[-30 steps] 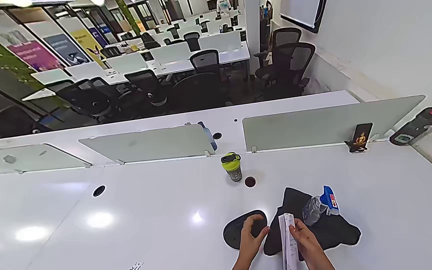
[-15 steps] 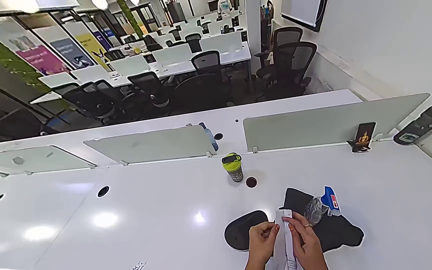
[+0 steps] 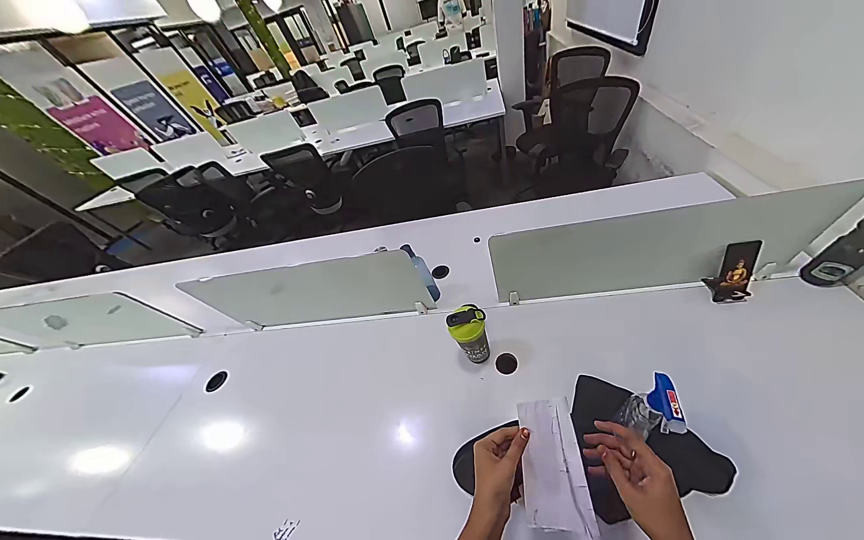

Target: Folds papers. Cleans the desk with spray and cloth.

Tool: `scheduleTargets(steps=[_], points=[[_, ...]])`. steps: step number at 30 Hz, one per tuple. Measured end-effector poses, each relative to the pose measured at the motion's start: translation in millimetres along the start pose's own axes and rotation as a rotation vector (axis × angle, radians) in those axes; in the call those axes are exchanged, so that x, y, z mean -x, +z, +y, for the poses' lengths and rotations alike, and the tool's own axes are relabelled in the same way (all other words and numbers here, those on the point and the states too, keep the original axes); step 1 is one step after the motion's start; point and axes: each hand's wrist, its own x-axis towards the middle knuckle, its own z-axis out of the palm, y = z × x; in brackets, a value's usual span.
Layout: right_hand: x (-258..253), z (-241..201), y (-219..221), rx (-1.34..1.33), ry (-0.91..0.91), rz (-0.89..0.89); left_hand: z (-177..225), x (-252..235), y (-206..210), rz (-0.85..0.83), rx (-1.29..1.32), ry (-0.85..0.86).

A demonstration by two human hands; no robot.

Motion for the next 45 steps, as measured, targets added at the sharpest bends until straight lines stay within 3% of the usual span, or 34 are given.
scheduleTargets(steps=[5,9,16,22,25,27,30,32,39,41,43,45], points=[[5.9,-1.6,10.8,0.189,-0.231,0.005,1.0,2.9,1.5,0.019,-0.017,0.101],[9.4,-5.0,18.4,0.386,-0.279,0.007,7.0,6.9,5.5,0.034,-0.035,0.154],[-3.6,-19.8,-6.0,-0.132,0.185,-0.116,9.7,1.9,1.3,0.059,-0.016,0.085],[-4.3,-24.8,-10.5,-0.256,0.289,-0.095,7.6,0.6,0.4,0.015,-0.045,0.055],[-1.1,-27.0,-11.8,-0.114,0.229,-0.092,11.4,1.9,-5.0,-0.225,-0.106,0.065],[1.2,-22.8,-13.1,0.051,0.113,-0.118,8.8,0.3,-9.4,-0.407,-0.17,0.174],[2.1,-18.2,-15.8,0.258,-0.096,-0.124,8.8,-5.8,-12.9,-0.502,-0.305,0.357],[2.4,-18.2,-17.3,0.35,-0.199,-0.107,16.4,-4.1,-11.9,-0.533,-0.324,0.34],[6.4,-21.8,-17.2,0.311,-0.279,-0.234,14.1,8.6,3.6,-0.412,-0.351,0.57],[9.6,-24.1,-10.3,0.274,-0.276,-0.096,15.5,16.5,14.1,-0.312,-0.275,0.5],[11.8,-30.4,-4.3,0.133,-0.152,0.028,17.6,19.5,18.6,-0.287,-0.203,0.401],[12.4,-34.1,-3.5,0.059,-0.055,0.051,15.7,21.2,18.9,-0.284,-0.183,0.355]])
